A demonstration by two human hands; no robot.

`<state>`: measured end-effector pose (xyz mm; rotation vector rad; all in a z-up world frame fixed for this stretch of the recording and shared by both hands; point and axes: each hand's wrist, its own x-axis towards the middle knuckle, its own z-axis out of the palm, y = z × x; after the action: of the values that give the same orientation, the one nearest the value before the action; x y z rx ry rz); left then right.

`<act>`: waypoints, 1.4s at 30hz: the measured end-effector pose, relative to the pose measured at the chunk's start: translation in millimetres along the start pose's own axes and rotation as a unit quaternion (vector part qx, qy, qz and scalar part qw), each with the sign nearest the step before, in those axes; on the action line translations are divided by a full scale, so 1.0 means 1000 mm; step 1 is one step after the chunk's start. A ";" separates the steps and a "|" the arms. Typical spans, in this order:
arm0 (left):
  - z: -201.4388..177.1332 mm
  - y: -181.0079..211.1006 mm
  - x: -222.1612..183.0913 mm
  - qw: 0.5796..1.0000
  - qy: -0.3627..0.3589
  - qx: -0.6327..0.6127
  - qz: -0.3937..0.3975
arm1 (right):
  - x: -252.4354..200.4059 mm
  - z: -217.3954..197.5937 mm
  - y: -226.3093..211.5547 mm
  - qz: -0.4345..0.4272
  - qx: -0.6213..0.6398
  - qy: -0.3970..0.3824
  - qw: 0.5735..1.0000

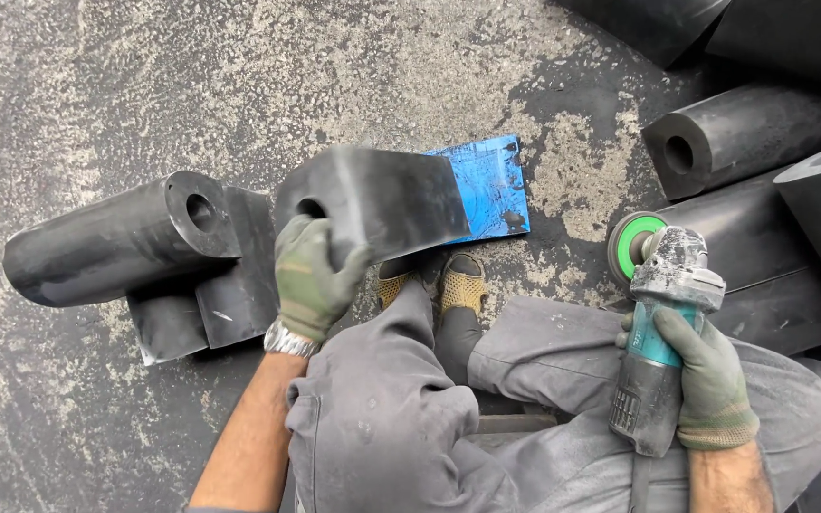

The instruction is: Using an angle grinder to smooth the edges and surfaces of large black rubber or plastic industrial blocks.

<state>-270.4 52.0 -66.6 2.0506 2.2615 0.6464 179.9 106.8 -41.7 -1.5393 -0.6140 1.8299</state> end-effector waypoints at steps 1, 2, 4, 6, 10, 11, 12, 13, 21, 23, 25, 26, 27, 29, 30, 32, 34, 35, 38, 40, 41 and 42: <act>0.001 -0.011 -0.011 1.000 -0.004 0.000 0.003 | 0.001 0.000 0.001 0.002 0.003 0.003 1.000; 0.003 -0.022 -0.021 0.997 -0.024 -0.017 -0.077 | 0.002 -0.001 0.001 0.008 -0.006 0.012 1.000; 0.000 -0.035 -0.036 0.986 -0.049 -0.035 -0.153 | 0.001 0.000 0.000 0.016 -0.013 0.028 0.999; -0.011 -0.042 -0.044 0.961 -0.006 -0.131 -0.244 | 0.001 0.003 -0.002 0.017 -0.015 0.028 0.999; -0.017 -0.064 -0.070 0.803 -0.004 -0.476 -0.358 | -0.001 0.007 -0.006 0.018 -0.018 0.022 0.999; -0.011 -0.078 -0.088 0.758 -0.002 -0.514 -0.401 | 0.000 0.007 -0.005 0.024 -0.017 0.021 0.999; -0.006 -0.093 -0.106 0.709 -0.001 -0.550 -0.441 | 0.001 0.007 -0.005 0.030 -0.016 0.019 0.999; 0.004 -0.103 -0.127 0.709 -0.004 -0.549 -0.442 | 0.002 0.008 -0.005 0.032 -0.014 0.021 0.999; 0.043 -0.089 -0.200 0.603 0.020 -0.617 -0.505 | 0.005 0.011 -0.009 0.052 -0.049 0.044 0.996; 0.047 -0.070 -0.191 0.526 0.029 -0.645 -0.553 | 0.005 0.011 -0.010 0.059 -0.055 0.047 0.996; 0.048 -0.052 -0.183 0.445 0.040 -0.667 -0.597 | 0.007 0.009 -0.010 0.067 -0.062 0.047 0.995; 0.046 -0.043 -0.181 0.403 0.048 -0.674 -0.617 | 0.008 0.007 -0.009 0.059 -0.061 0.040 0.996; 0.041 -0.036 -0.181 0.361 0.060 -0.680 -0.636 | 0.010 0.007 -0.007 0.053 -0.060 0.028 0.996; 0.073 -0.065 -0.236 0.381 0.116 -0.689 -0.605 | 0.011 0.009 -0.007 0.056 -0.065 0.030 0.996; 0.091 -0.080 -0.261 0.401 0.164 -0.698 -0.570 | 0.012 0.010 -0.007 0.055 -0.066 0.038 0.996; 0.095 -0.084 -0.282 0.563 0.124 -0.625 -0.527 | 0.011 0.006 -0.004 0.051 -0.073 0.027 0.996; 0.100 -0.083 -0.286 0.706 0.082 -0.529 -0.464 | 0.014 0.006 -0.003 0.040 -0.078 0.013 0.996; 0.098 -0.078 -0.283 0.791 0.062 -0.420 -0.440 | 0.013 0.007 -0.002 0.045 -0.082 0.021 0.995; 0.113 -0.083 -0.294 0.834 0.049 -0.332 -0.439 | 0.012 0.009 0.000 0.055 -0.087 0.031 0.994; 0.120 -0.084 -0.300 0.773 0.052 -0.391 -0.497 | 0.010 0.008 0.000 0.062 -0.086 0.041 0.993; 0.117 -0.079 -0.296 0.740 0.052 -0.418 -0.525 | 0.010 0.008 0.001 0.064 -0.093 0.041 0.993; 0.115 -0.075 -0.291 0.705 0.053 -0.443 -0.551 | 0.010 0.008 0.001 0.066 -0.099 0.042 0.992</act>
<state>-269.2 -197.5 -270.3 0.1229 2.0016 1.2698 170.9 113.8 -47.6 -1.8167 -0.6855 1.8348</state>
